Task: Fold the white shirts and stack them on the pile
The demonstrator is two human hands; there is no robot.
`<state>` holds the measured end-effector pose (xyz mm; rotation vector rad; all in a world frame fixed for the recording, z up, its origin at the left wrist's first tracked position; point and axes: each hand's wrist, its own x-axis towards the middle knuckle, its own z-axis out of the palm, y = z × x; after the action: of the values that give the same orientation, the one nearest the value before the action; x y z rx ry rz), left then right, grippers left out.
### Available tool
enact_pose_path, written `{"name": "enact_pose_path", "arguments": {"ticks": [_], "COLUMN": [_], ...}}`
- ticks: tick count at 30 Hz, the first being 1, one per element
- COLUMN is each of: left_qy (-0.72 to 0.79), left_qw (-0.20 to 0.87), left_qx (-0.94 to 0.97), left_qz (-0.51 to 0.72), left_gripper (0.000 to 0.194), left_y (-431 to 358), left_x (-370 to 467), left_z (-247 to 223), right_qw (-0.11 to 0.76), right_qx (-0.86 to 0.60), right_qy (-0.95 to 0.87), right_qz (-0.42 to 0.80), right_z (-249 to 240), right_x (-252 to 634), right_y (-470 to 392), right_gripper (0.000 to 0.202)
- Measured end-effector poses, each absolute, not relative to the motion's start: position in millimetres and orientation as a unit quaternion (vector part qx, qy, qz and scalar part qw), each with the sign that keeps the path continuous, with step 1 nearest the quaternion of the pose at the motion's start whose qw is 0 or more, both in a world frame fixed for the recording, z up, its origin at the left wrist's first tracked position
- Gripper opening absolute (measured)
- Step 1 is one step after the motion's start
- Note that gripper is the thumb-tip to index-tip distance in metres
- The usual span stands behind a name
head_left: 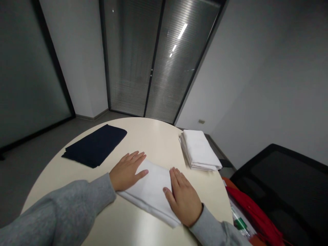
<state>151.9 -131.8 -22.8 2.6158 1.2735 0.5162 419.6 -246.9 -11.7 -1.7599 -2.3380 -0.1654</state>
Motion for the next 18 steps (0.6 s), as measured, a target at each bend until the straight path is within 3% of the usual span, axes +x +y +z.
{"name": "enact_pose_path", "arguments": {"ticks": [6,14,18], "left_qy": [0.397,0.397,0.42], "left_qw": [0.119,0.154,0.144], "left_qx": [0.887,0.855,0.842], "left_qz": [0.202,0.296,0.306], "left_gripper": [0.061,0.052,0.049], "left_y": [-126.2,-112.7,-112.5], "left_x": [148.2,146.0,148.3], "left_z": [-20.9,-23.5,-25.9], "right_qw": [0.029,-0.004,-0.033], "right_qx": [-0.633,-0.582,-0.516], "right_qy": [-0.761,-0.717,-0.667], "right_qz": [0.14,0.383,0.536], "right_z": [56.3,55.8,51.4], "right_x": [412.2,386.5,377.0], "right_y": [-219.9,-137.0,-131.4], "right_gripper": [0.04,0.058,0.053]}}
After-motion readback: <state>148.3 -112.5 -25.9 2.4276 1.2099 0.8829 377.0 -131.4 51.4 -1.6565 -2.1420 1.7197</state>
